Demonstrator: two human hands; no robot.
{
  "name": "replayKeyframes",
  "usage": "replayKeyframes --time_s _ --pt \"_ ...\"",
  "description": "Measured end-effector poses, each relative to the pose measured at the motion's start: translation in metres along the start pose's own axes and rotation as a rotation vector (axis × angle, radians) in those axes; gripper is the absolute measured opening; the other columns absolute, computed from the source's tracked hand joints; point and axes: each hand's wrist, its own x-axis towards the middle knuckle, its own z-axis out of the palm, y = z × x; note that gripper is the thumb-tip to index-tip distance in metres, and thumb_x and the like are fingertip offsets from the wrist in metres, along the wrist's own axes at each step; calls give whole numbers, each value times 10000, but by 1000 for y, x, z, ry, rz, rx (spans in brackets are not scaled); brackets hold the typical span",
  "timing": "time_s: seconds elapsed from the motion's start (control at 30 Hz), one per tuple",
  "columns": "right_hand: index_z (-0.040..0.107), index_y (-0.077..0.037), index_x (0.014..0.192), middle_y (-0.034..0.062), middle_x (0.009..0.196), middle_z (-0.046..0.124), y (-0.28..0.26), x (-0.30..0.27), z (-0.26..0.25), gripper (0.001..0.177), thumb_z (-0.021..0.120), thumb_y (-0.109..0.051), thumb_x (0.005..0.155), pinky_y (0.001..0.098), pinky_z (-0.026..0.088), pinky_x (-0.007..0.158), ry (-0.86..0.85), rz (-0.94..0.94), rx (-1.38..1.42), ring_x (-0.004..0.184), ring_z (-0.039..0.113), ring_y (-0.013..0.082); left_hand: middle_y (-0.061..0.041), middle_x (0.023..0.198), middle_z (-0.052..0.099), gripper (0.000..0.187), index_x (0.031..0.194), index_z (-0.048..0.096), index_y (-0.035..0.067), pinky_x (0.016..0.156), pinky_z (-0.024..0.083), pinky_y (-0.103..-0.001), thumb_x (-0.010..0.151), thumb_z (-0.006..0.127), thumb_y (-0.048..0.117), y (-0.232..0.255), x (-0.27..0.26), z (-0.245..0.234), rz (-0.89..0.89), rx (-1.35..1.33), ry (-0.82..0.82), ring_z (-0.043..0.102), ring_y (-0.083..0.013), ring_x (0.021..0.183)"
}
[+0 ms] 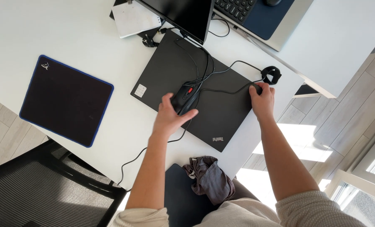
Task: Clearing computer peripherals from a desk and wiping the surface with a wet cloth rinsed in a bucket.
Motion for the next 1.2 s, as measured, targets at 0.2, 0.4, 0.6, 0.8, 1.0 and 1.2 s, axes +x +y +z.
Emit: replayKeyframes --time_s 0.2,0.4,0.6,0.8,1.0,1.2 --pt "545 -130 1510 218 1482 428 -22 -33 0 465 654 -298 1091 568 452 1175 25 -61 -12 1434 481 478 -189 1370 442 924 1445 460 89 965 641 -527 737 898 489 -5 49 34 136 212 132 665 -456 1251" --pt "555 -170 1537 180 1495 424 13 -12 15 525 660 -369 1063 587 348 1190 104 -146 -235 1482 327 452 -108 1177 588 763 1291 482 88 806 657 -519 715 801 473 -28 50 59 131 447 209 781 -382 1011" --pt "705 -179 1277 89 1183 561 -8 -42 22 299 762 -254 993 502 431 1001 238 -456 -253 1187 494 369 -190 1223 681 851 1316 579 64 933 616 -511 682 809 582 -20 15 24 -11 165 -44 734 -428 1160" --pt "725 -65 1329 188 1201 791 -90 -68 40 707 537 -670 1017 424 632 950 -590 241 611 1101 783 305 -171 1175 757 734 1278 711 99 981 570 -484 676 871 487 -44 6 27 23 -211 -321 712 -388 1221" --pt "716 -113 1316 179 1295 765 -127 -45 76 489 764 -432 949 519 555 1116 -748 319 1129 1250 742 344 -179 1241 741 910 1455 569 166 974 568 -482 673 860 531 -36 -24 20 29 -87 -356 714 -379 1225" --pt "752 -143 1179 95 1115 809 -96 -47 88 305 782 -361 968 414 643 940 -663 283 977 1058 814 250 -190 1313 706 880 1443 501 205 980 572 -512 706 831 555 -28 -39 34 56 30 -252 700 -403 1262"
